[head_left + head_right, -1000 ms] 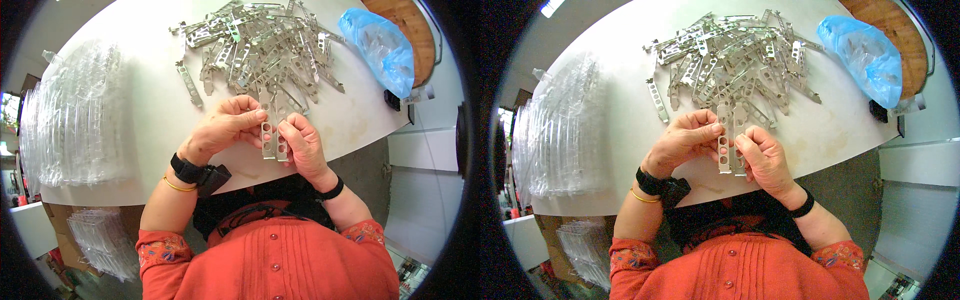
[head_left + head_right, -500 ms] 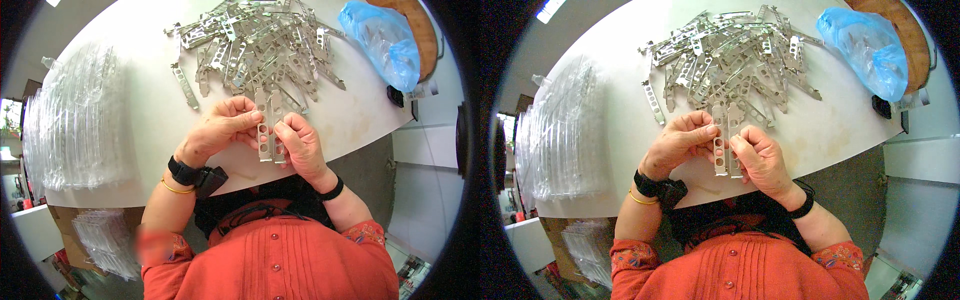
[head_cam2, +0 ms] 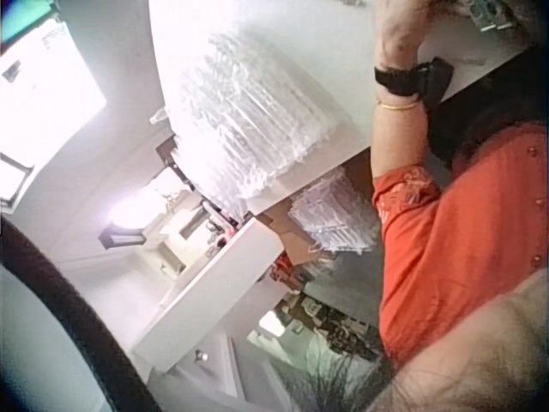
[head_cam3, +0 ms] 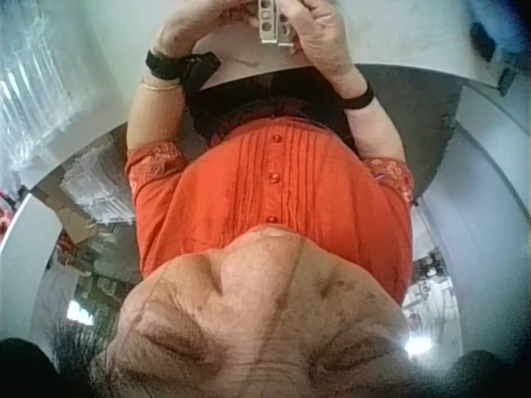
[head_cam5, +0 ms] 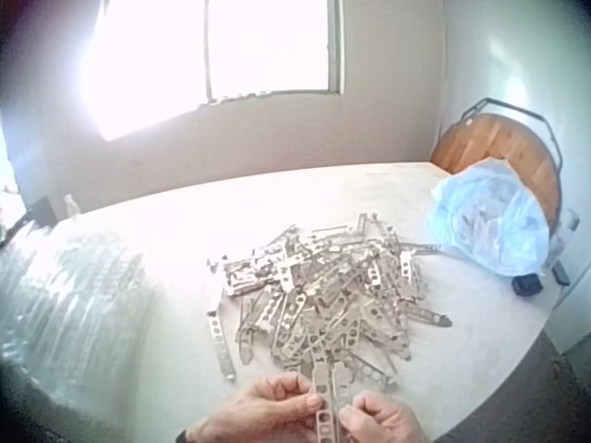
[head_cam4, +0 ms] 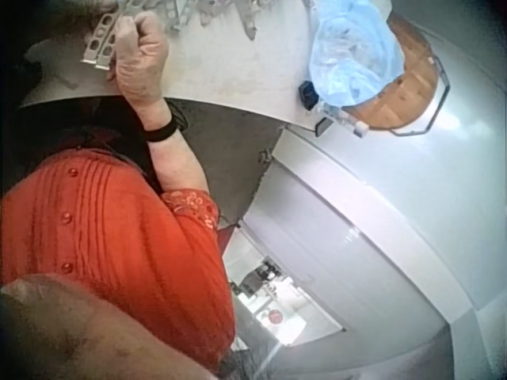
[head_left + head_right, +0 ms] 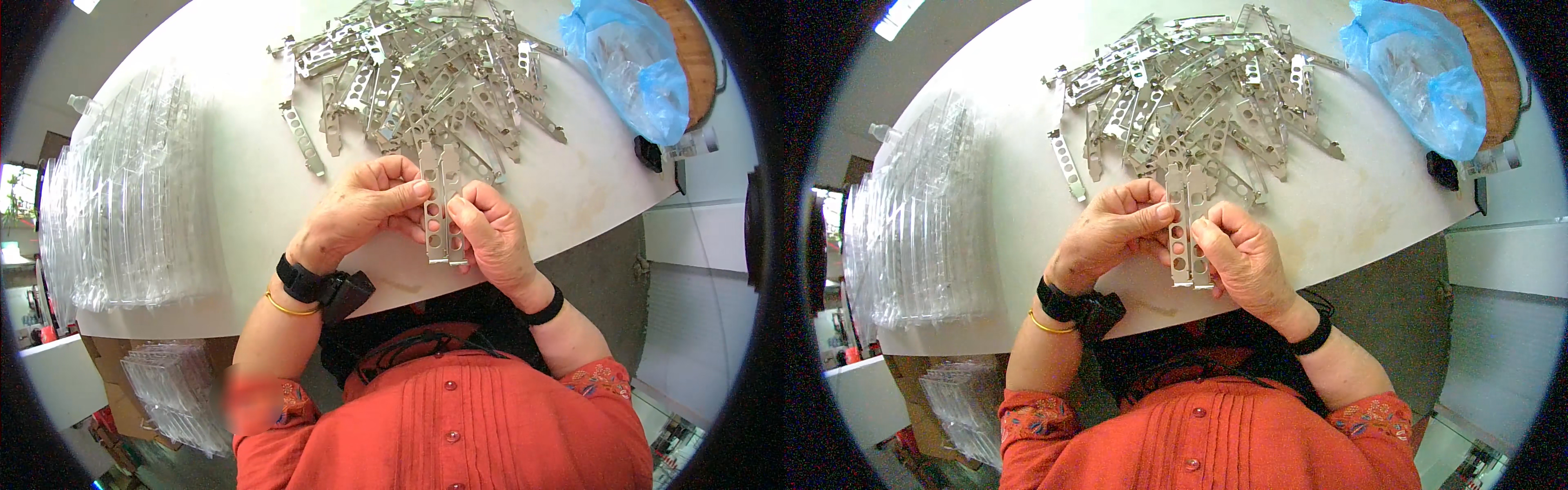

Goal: Inspecting and packaging small metal electronic or computer hardware components into plastic bags and plastic trays.

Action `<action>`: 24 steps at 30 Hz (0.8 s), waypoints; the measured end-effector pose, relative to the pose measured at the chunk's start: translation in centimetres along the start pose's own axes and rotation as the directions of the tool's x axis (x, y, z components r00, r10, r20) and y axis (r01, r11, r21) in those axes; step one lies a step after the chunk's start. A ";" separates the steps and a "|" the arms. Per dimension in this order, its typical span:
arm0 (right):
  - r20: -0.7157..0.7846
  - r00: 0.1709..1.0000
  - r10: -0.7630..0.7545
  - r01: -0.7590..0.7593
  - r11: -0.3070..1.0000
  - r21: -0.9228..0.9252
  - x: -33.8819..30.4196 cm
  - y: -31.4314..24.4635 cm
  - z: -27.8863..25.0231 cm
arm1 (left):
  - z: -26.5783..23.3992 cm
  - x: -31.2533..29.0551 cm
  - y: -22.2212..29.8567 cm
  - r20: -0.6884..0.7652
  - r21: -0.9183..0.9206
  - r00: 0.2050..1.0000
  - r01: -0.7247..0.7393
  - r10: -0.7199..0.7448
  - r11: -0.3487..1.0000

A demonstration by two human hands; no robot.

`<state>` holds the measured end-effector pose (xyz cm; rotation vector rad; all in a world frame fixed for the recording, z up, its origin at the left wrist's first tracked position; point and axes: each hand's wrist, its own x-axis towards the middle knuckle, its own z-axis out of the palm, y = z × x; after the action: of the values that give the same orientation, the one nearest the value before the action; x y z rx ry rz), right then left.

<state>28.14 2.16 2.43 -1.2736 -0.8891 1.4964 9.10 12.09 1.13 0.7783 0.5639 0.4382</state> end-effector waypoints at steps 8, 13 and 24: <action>0.009 1.000 -0.002 0.002 0.999 -0.033 -0.1 -0.1 -0.1 | 0.1 0.0 0.0 -0.015 0.025 1.000 -0.008 0.009 1.000; 0.021 1.000 -0.020 0.020 1.000 -0.023 0.0 -0.1 -0.1 | 0.1 0.1 -0.2 -0.020 0.032 1.000 -0.019 0.019 0.999; 0.020 1.000 -0.025 0.025 0.999 -0.022 0.1 0.0 -0.2 | 0.2 0.0 0.0 -0.013 0.032 1.000 -0.017 0.017 0.999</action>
<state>28.28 2.19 2.34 -1.2613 -0.9331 1.4857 9.22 11.99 1.23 0.8113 0.5777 0.4511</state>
